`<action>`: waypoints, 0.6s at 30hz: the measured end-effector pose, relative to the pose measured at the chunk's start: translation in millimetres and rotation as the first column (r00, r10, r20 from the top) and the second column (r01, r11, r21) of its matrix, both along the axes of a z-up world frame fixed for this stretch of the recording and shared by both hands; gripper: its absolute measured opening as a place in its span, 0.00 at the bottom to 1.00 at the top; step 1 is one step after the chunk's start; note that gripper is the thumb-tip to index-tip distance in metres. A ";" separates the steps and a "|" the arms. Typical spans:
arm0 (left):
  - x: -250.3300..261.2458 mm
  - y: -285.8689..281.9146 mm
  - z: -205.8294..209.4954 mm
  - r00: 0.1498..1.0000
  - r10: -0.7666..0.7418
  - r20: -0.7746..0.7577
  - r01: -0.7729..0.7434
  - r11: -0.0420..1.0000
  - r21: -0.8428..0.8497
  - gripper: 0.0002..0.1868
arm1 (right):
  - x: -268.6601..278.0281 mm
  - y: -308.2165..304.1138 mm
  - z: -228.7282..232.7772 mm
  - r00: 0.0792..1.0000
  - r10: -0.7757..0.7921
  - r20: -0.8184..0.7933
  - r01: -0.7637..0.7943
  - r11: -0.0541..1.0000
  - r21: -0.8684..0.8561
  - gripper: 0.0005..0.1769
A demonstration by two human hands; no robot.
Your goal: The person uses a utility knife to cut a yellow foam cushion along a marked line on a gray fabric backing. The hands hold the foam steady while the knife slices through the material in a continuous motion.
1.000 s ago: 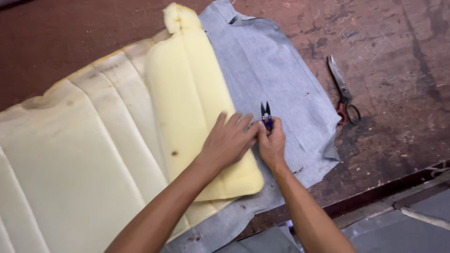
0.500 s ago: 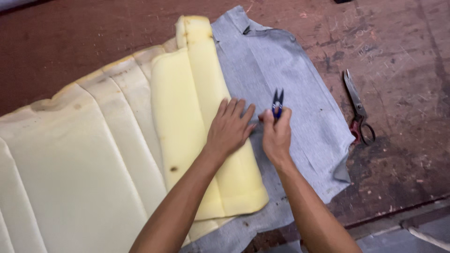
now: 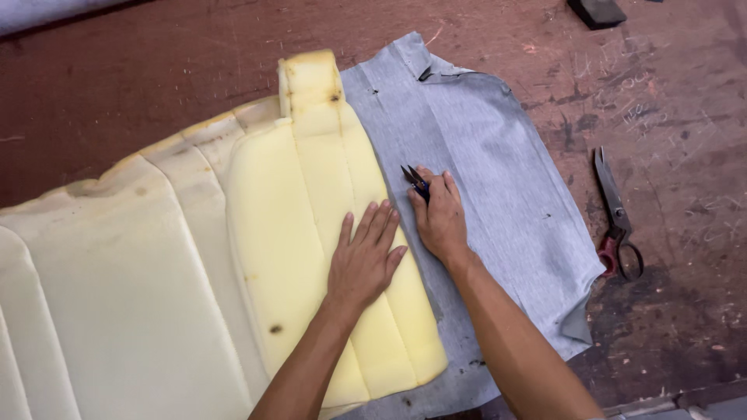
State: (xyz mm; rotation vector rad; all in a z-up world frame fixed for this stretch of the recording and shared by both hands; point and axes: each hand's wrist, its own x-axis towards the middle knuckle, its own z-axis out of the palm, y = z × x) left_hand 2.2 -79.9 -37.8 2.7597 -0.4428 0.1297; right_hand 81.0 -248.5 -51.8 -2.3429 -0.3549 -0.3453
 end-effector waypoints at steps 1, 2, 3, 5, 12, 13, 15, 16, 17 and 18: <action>-6.3 -1.3 1.4 1.000 0.020 -0.009 -0.020 1.000 0.000 0.34 | -2.6 -0.7 -0.2 1.000 -0.015 -0.019 0.015 1.000 0.003 0.16; -9.9 -0.8 4.5 0.999 0.039 -0.009 -0.039 0.999 0.002 0.34 | -2.3 0.1 0.9 0.999 -0.029 -0.030 0.029 1.000 0.008 0.18; -12.7 -1.7 9.3 0.998 0.058 -0.009 -0.058 0.998 0.004 0.34 | -2.5 0.0 3.3 0.998 -0.044 -0.040 0.044 0.999 0.013 0.19; -7.8 -1.7 22.4 0.998 0.058 0.012 -0.058 0.998 0.008 0.34 | 0.8 1.3 9.3 0.998 -0.041 -0.042 0.042 0.999 0.027 0.19; 57.3 -15.5 55.2 0.880 0.128 -0.457 -0.121 0.992 0.044 0.23 | -1.6 5.2 10.5 0.996 -0.087 -0.029 0.090 0.989 0.121 0.10; 79.7 -21.8 54.6 0.936 0.114 -0.334 -0.152 0.984 -0.090 0.23 | -2.7 5.8 9.1 0.987 -0.125 -0.106 0.141 0.977 0.159 0.12; 127.1 -38.9 51.2 0.994 0.107 -0.009 -0.105 0.953 -0.283 0.23 | -2.7 5.5 7.4 0.946 -0.196 -0.257 0.255 0.941 0.222 0.15; 144.1 -44.8 48.3 0.977 0.112 0.181 -0.047 0.943 -0.331 0.24 | -3.3 5.4 6.7 0.940 -0.200 -0.276 0.265 0.939 0.221 0.14; 155.4 -45.4 44.5 0.979 0.118 0.167 -0.064 0.951 -0.301 0.26 | -3.9 5.4 6.3 0.934 -0.204 -0.294 0.274 0.936 0.221 0.13; 165.8 -46.7 41.4 0.980 0.124 0.155 -0.078 0.959 -0.273 0.29 | -2.9 4.8 6.5 0.927 -0.210 -0.310 0.285 0.933 0.219 0.12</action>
